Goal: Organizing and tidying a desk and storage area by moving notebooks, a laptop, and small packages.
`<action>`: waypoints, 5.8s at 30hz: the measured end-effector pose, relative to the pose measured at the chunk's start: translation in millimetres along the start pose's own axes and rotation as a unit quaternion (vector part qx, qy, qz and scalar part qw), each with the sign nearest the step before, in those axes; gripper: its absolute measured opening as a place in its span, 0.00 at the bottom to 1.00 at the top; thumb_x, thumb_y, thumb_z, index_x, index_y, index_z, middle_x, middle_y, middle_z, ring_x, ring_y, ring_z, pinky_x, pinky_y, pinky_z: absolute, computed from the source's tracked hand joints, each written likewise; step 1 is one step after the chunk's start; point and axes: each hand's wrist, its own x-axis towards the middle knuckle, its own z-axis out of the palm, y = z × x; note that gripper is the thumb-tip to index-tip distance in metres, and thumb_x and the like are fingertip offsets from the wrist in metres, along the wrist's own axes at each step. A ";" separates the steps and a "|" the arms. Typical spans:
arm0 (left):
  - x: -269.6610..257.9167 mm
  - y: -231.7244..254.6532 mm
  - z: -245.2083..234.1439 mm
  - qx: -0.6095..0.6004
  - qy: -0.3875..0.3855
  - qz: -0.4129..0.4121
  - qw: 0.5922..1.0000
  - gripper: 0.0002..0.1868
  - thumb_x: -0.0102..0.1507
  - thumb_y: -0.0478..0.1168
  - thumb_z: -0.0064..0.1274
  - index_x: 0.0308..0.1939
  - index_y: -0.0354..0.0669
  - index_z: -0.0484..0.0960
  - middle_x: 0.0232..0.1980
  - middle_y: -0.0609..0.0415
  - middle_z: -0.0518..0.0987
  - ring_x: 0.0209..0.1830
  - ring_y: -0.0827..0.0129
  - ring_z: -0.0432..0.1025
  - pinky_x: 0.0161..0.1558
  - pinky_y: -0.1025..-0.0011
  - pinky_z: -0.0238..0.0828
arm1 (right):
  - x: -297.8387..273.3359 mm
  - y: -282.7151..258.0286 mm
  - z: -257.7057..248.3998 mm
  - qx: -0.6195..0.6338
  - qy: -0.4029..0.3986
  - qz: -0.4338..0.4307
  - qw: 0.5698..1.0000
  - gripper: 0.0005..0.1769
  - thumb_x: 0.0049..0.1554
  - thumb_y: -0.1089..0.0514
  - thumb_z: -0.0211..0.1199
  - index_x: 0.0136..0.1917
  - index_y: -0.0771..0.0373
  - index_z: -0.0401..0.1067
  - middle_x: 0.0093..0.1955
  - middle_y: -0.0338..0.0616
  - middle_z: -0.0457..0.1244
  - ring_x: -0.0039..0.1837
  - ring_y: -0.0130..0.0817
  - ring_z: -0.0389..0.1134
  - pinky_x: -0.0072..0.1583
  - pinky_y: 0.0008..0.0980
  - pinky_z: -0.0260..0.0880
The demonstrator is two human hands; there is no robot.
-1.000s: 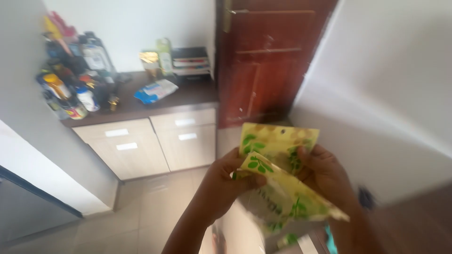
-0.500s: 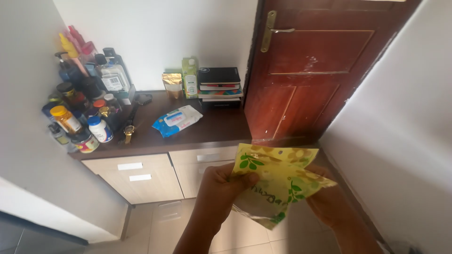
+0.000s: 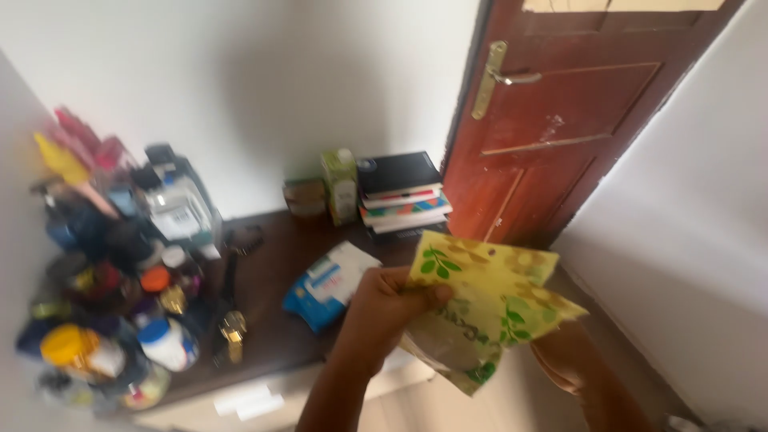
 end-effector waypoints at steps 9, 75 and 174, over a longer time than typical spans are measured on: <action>30.9 36.3 -129.5 0.037 0.013 -0.046 0.998 0.15 0.58 0.35 0.64 0.47 0.29 0.89 0.37 0.48 0.89 0.32 0.70 0.82 0.38 0.71 0.81 | 73.4 29.7 83.6 -0.058 0.019 0.069 0.996 0.13 0.54 0.64 0.60 0.51 0.71 0.78 0.50 0.53 0.72 0.49 0.43 0.75 0.55 0.42 0.78; 215.0 -35.0 -387.8 0.175 0.359 -0.046 0.916 0.19 0.62 0.24 0.46 0.52 0.40 0.86 0.61 0.59 0.80 0.57 0.69 0.75 0.59 0.75 0.68 | 516.4 -27.8 277.2 -0.481 -0.317 -0.267 0.773 0.15 0.50 0.63 0.68 0.53 0.58 0.80 0.53 0.45 0.73 0.55 0.40 0.73 0.58 0.37 0.73; 288.5 -59.6 -452.6 0.432 0.453 -0.041 0.779 0.17 0.48 0.36 0.68 0.42 0.41 0.87 0.39 0.43 0.84 0.40 0.48 0.79 0.43 0.57 0.73 | 408.2 82.0 187.6 -0.417 -0.211 -0.129 0.875 0.10 0.53 0.66 0.67 0.48 0.61 0.82 0.49 0.46 0.74 0.47 0.40 0.76 0.47 0.32 0.76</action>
